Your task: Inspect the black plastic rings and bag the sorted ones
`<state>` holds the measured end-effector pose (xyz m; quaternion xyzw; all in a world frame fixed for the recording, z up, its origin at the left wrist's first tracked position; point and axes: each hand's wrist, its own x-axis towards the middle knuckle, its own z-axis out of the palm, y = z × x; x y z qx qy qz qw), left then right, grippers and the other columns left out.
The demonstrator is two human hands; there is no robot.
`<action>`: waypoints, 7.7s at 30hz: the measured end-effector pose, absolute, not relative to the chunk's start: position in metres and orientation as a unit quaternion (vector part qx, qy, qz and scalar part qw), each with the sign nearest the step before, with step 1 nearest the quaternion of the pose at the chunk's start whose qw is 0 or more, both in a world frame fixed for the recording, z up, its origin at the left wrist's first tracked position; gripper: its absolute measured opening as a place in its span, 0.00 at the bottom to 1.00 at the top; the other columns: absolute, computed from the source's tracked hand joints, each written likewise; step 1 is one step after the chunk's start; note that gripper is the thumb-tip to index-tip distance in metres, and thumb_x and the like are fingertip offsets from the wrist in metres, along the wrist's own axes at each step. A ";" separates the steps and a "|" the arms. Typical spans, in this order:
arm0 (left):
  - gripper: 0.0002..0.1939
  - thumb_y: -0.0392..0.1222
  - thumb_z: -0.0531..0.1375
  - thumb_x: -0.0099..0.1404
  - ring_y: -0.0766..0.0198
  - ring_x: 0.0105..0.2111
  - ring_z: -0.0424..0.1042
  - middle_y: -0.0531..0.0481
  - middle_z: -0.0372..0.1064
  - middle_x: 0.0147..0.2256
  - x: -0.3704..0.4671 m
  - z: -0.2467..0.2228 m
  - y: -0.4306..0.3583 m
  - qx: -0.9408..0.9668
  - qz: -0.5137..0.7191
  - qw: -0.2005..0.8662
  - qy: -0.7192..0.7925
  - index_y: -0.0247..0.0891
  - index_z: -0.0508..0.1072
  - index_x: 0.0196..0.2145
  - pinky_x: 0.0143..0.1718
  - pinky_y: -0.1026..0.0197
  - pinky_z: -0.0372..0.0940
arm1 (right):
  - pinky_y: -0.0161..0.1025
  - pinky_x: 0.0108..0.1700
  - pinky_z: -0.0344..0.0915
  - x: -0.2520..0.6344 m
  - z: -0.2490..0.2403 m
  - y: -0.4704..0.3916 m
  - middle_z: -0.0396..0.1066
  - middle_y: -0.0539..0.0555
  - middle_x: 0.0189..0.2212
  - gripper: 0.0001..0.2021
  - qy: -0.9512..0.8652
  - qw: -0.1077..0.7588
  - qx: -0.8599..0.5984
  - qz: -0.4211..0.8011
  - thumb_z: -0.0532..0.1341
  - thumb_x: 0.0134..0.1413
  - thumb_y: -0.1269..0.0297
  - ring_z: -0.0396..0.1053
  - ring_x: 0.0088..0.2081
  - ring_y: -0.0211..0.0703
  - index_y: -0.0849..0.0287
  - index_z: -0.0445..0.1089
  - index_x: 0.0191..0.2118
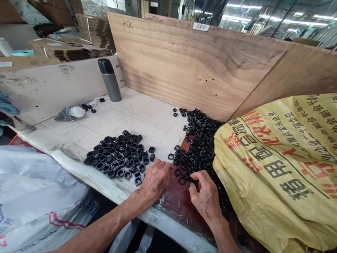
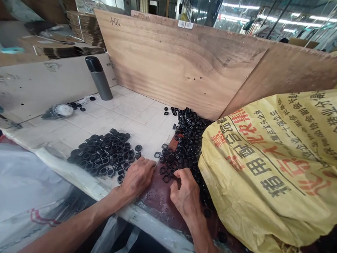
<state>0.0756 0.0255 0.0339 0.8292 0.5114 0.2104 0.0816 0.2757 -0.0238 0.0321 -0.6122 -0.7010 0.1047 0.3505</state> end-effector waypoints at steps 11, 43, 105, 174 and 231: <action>0.14 0.31 0.54 0.65 0.60 0.37 0.74 0.46 0.71 0.40 0.066 0.015 0.004 0.787 0.320 0.252 0.463 0.40 0.75 0.44 0.39 0.60 0.68 | 0.36 0.29 0.62 0.306 0.059 -0.033 0.66 0.50 0.29 0.03 -0.655 0.373 -0.641 0.147 0.58 0.58 0.68 0.64 0.27 0.39 0.57 0.69 0.35; 0.15 0.40 0.68 0.61 0.62 0.38 0.78 0.45 0.77 0.41 0.056 0.028 0.007 0.366 0.425 0.779 0.281 0.36 0.75 0.46 0.44 0.62 0.70 | 0.40 0.41 0.72 0.261 0.059 -0.006 0.79 0.55 0.33 0.14 -0.502 0.462 -0.487 0.545 0.68 0.54 0.57 0.77 0.35 0.44 0.60 0.74 0.42; 0.14 0.44 0.68 0.60 0.64 0.34 0.72 0.46 0.75 0.36 0.061 0.037 0.000 0.464 0.438 0.695 0.331 0.35 0.76 0.42 0.39 0.63 0.66 | 0.36 0.33 0.63 0.243 0.026 -0.020 0.66 0.50 0.24 0.13 -0.733 0.384 -0.515 0.224 0.55 0.67 0.62 0.65 0.26 0.40 0.56 0.69 0.30; 0.05 0.32 0.56 0.65 0.54 0.40 0.70 0.44 0.70 0.39 0.102 0.012 -0.004 0.832 0.266 0.181 0.453 0.39 0.71 0.36 0.40 0.54 0.69 | 0.35 0.33 0.59 0.305 0.060 -0.023 0.70 0.51 0.31 0.10 -0.764 0.146 -0.606 0.165 0.62 0.47 0.77 0.66 0.29 0.39 0.57 0.73 0.36; 0.09 0.39 0.66 0.63 0.60 0.44 0.74 0.46 0.72 0.42 0.078 0.016 -0.001 0.629 0.522 0.484 0.313 0.40 0.77 0.42 0.46 0.58 0.71 | 0.37 0.40 0.66 0.262 0.040 -0.020 0.73 0.53 0.34 0.05 -0.743 0.403 -0.486 0.223 0.58 0.65 0.65 0.72 0.35 0.41 0.57 0.71 0.40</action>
